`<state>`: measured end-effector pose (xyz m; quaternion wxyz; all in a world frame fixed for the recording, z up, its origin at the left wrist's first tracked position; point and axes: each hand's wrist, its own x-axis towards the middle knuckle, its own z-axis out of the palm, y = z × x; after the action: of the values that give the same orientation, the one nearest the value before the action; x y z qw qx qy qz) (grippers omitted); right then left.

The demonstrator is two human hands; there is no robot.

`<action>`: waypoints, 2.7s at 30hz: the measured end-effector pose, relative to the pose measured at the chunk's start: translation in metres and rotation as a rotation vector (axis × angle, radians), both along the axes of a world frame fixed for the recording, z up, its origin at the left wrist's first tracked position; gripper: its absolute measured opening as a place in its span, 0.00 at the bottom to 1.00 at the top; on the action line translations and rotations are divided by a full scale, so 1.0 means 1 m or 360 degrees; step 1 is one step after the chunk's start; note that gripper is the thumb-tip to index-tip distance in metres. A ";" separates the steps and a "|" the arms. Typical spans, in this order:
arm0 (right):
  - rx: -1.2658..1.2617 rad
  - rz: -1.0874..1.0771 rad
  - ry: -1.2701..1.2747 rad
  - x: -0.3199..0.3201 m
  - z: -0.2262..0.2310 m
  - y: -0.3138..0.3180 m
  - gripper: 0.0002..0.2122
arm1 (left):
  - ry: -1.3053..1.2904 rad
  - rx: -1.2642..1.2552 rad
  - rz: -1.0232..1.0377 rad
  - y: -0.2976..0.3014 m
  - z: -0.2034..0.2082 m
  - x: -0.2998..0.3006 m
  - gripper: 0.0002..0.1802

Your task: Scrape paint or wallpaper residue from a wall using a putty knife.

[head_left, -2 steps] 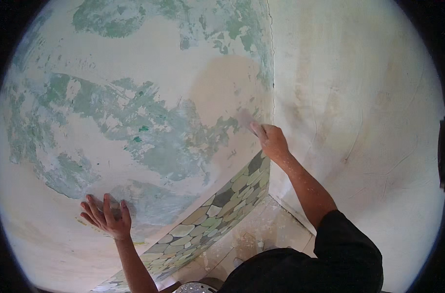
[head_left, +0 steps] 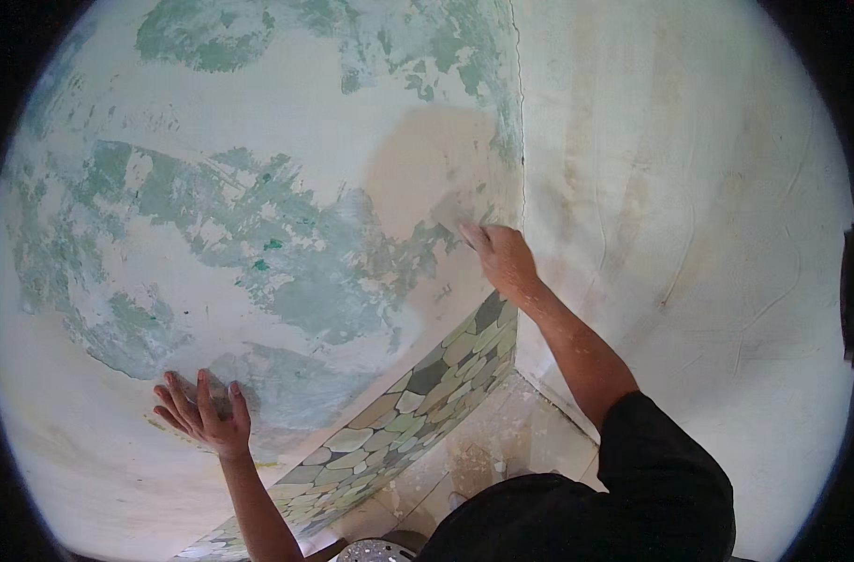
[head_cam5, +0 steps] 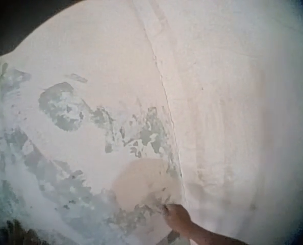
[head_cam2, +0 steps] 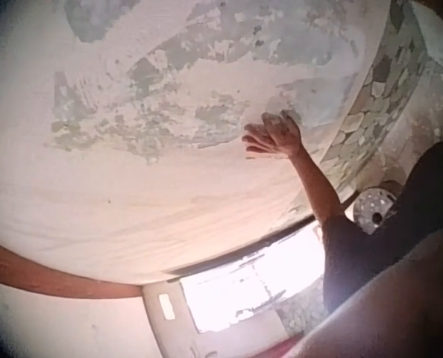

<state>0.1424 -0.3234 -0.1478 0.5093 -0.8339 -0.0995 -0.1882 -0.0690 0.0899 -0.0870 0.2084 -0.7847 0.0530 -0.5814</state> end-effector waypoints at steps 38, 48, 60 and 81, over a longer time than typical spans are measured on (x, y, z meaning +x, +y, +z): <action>0.0212 -0.0100 -0.0188 -0.010 0.033 0.002 0.27 | -0.0060 0.0019 -0.0013 0.005 -0.001 0.002 0.23; 0.0003 -0.0213 -0.0107 0.000 0.017 0.004 0.27 | -0.0044 0.0001 -0.0027 -0.001 0.001 0.003 0.23; 0.0001 -0.0202 -0.0050 0.002 -0.005 -0.005 0.29 | -0.0058 -0.0016 -0.0042 -0.001 0.001 0.003 0.22; 0.0177 -0.0143 -0.0127 0.000 -0.001 0.006 0.28 | -0.0056 0.0015 0.0013 0.003 -0.002 0.000 0.23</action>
<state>0.1421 -0.3177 -0.1493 0.5415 -0.7997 -0.0715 -0.2493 -0.0687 0.0930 -0.0885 0.2156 -0.7736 0.0489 -0.5939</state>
